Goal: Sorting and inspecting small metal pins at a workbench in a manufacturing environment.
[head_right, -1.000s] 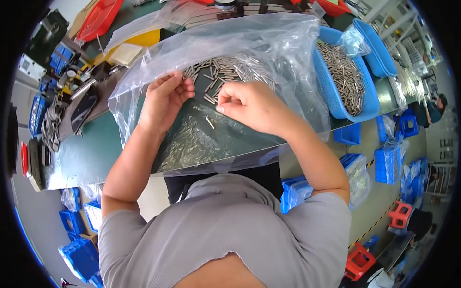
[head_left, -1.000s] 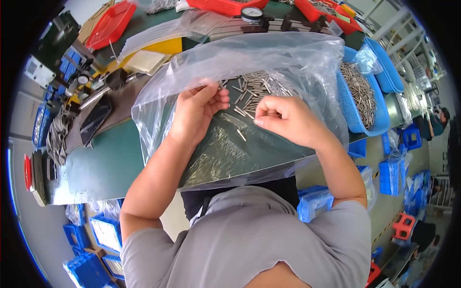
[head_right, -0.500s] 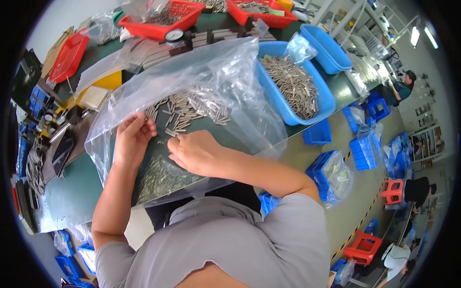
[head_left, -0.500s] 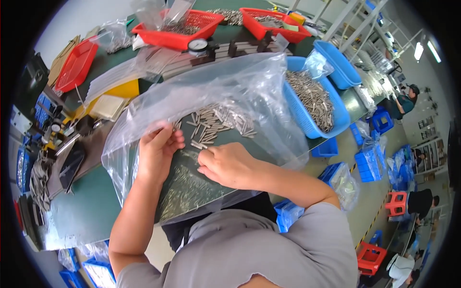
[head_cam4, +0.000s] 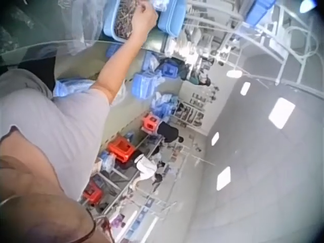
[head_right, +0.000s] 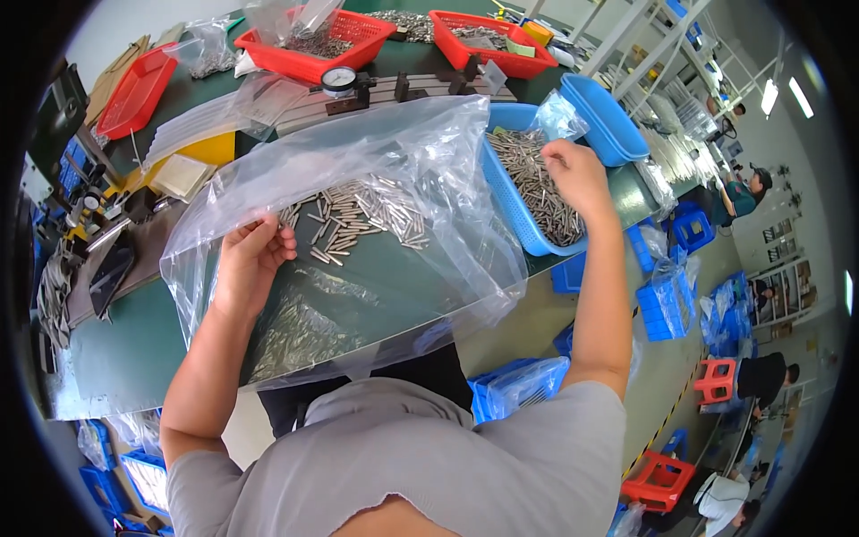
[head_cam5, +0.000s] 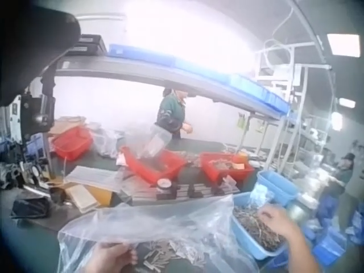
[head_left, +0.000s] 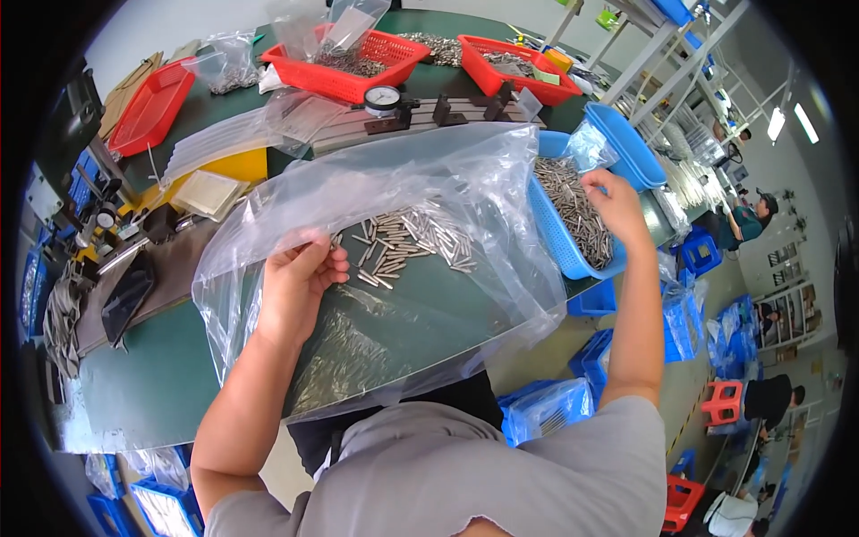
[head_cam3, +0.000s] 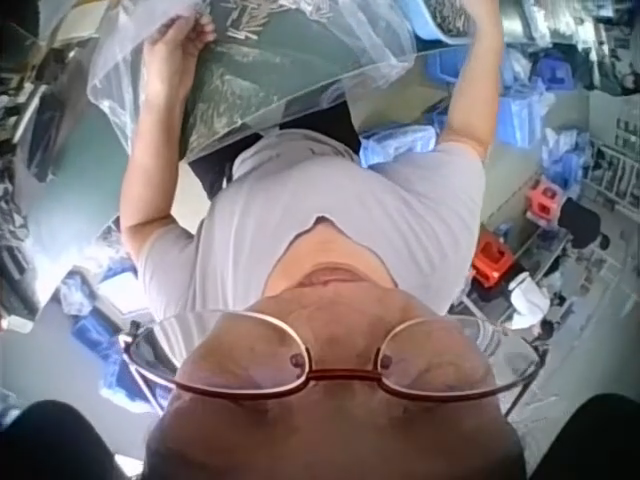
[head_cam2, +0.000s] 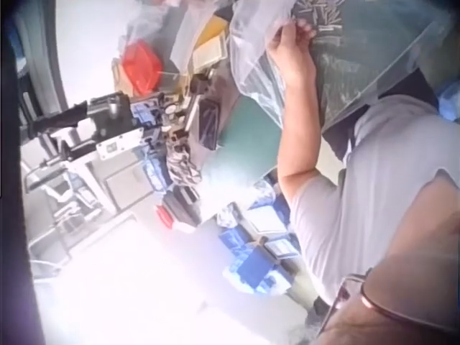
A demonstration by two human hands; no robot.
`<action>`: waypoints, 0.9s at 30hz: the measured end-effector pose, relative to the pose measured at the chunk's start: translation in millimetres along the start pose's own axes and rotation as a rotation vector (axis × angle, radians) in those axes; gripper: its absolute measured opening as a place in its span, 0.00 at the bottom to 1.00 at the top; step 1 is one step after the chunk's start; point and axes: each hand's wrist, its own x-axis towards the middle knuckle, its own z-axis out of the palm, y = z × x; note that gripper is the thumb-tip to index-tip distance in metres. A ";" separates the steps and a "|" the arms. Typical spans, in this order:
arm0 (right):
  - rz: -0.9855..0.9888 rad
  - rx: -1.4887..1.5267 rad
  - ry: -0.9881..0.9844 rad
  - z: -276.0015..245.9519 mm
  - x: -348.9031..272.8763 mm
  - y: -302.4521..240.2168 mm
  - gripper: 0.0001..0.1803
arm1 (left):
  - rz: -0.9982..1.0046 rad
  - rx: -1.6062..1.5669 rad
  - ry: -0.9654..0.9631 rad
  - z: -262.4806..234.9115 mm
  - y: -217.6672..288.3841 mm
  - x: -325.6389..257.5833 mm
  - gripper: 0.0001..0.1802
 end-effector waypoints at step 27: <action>-1.010 -0.286 -0.116 145.4 -55.8 -237.6 0.05 | 0.055 -0.049 0.079 -3.2 3.3 1.8 0.06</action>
